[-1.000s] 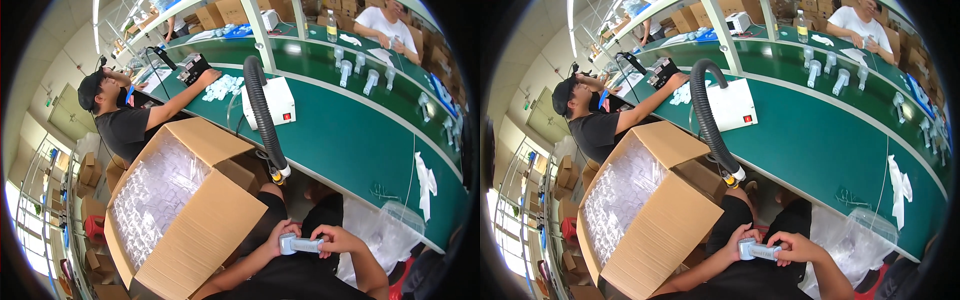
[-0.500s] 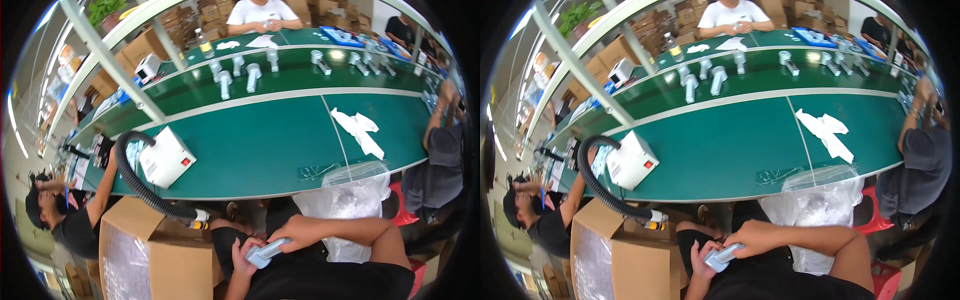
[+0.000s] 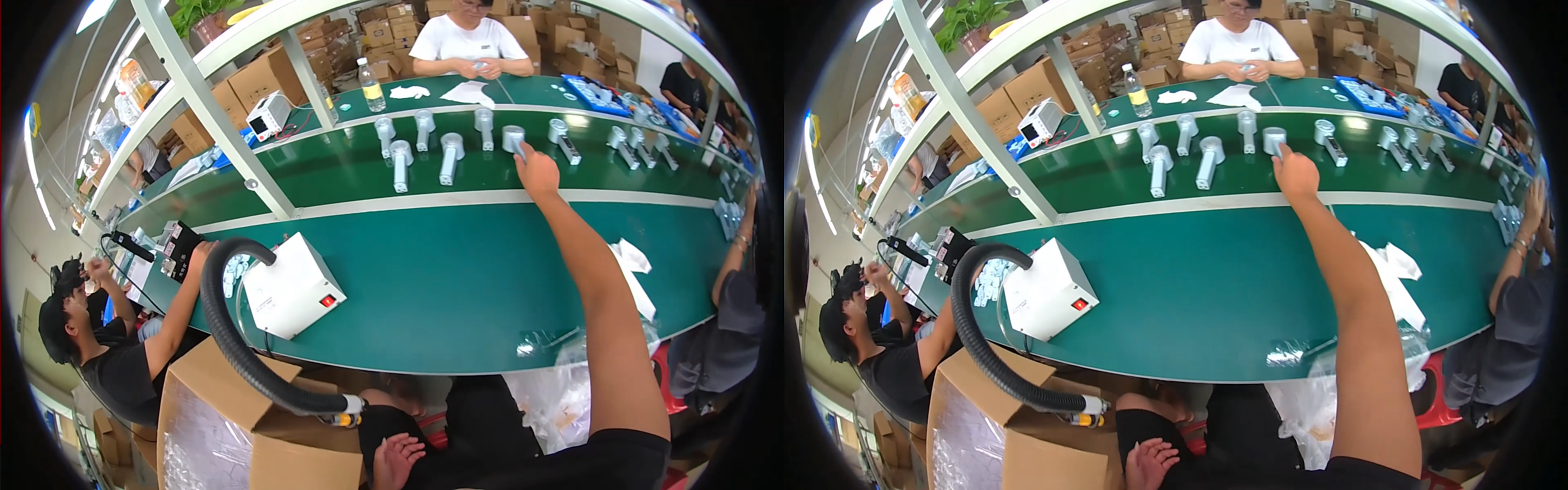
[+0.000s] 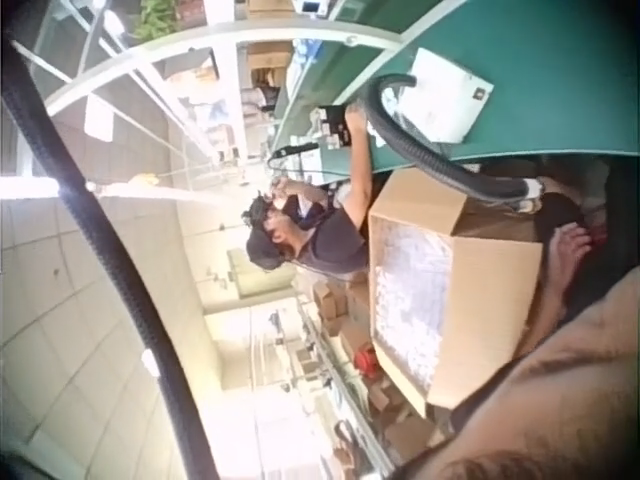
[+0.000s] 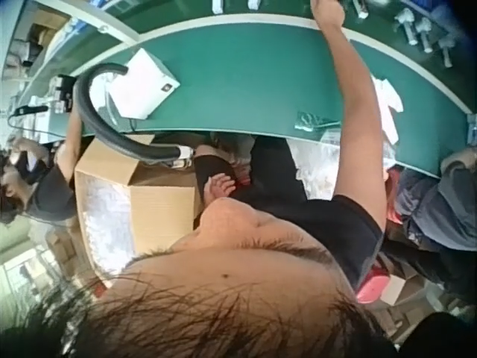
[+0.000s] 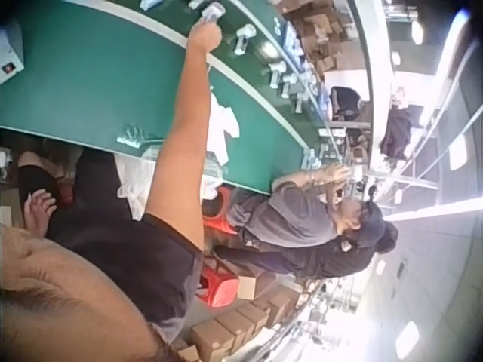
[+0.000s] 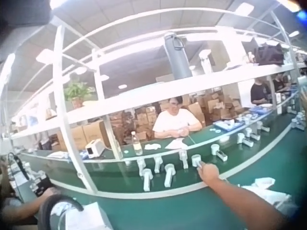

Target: The person assembles components of small handheld electric fans by hand, inspecting the plastic housing, battery compartment, and circuit board.

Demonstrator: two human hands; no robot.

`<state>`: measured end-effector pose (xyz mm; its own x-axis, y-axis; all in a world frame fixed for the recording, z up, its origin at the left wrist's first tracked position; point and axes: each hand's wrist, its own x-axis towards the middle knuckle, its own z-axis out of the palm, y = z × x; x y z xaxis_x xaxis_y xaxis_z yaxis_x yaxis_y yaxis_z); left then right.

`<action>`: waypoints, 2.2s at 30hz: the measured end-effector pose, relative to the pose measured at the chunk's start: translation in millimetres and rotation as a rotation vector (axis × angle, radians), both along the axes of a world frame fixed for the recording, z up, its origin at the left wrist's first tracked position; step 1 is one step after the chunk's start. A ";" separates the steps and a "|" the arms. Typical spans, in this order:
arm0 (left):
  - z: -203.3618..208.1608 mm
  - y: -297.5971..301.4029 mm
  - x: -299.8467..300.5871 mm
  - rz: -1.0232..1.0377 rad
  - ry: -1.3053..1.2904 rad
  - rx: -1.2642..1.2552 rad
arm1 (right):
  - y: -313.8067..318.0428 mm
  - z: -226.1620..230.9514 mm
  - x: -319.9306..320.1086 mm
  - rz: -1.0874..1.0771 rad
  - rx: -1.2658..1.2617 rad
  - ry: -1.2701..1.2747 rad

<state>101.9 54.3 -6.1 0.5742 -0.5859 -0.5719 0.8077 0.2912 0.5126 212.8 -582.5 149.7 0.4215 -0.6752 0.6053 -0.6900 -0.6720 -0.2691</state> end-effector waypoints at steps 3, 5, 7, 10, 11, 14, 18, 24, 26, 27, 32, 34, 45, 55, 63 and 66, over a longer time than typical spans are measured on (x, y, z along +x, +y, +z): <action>-17.6 37.9 1.0 0.025 -0.002 -0.065 | 22.0 8.1 36.9 -0.120 0.058 0.390; -22.6 29.3 -1.3 0.052 -0.062 0.013 | 9.6 16.1 47.1 -0.113 -0.360 0.356; -29.8 35.2 -4.3 0.035 -0.111 0.109 | 15.7 49.8 94.7 0.060 -0.507 0.146; -53.6 37.3 11.3 -0.180 -0.155 0.214 | 43.0 63.6 215.0 0.345 -0.218 0.148; -43.5 32.4 17.3 -0.254 -0.134 0.133 | 56.6 58.8 248.1 0.382 -0.032 0.174; -67.5 33.2 16.8 -0.095 -0.099 -0.207 | 96.1 25.9 357.3 0.341 0.032 0.306; -28.7 -0.9 24.3 0.142 0.201 -0.268 | 96.0 17.7 385.3 0.258 0.227 0.626; -53.5 12.4 9.8 -0.058 -0.038 -0.124 | 27.2 44.6 362.5 0.776 0.830 -0.201; -21.4 3.4 -6.2 -0.088 -0.063 0.055 | 112.2 79.7 306.8 0.912 0.953 -0.601; -24.6 1.2 -12.6 -0.048 0.004 0.060 | 116.7 96.6 265.5 0.985 0.977 -0.653; 29.2 -1.2 -35.5 -0.273 -0.452 0.061 | 197.3 148.5 103.3 1.146 1.295 -0.424; 53.5 6.8 -48.5 -0.260 -0.556 -0.005 | 251.8 155.4 44.9 1.114 1.352 -0.380; 314.6 206.9 -90.3 -0.087 -1.457 0.623 | 420.6 -4.4 -190.8 0.885 1.829 0.325; 288.1 234.0 134.8 -0.603 -2.019 1.552 | 453.0 -15.0 -70.3 1.001 1.765 0.334; 276.8 221.7 179.7 -1.121 -1.611 1.418 | 470.3 -32.8 -56.3 1.018 1.877 0.424; 271.7 217.6 186.1 -1.175 -1.745 1.508 | 467.7 -47.9 -66.0 1.015 1.855 0.472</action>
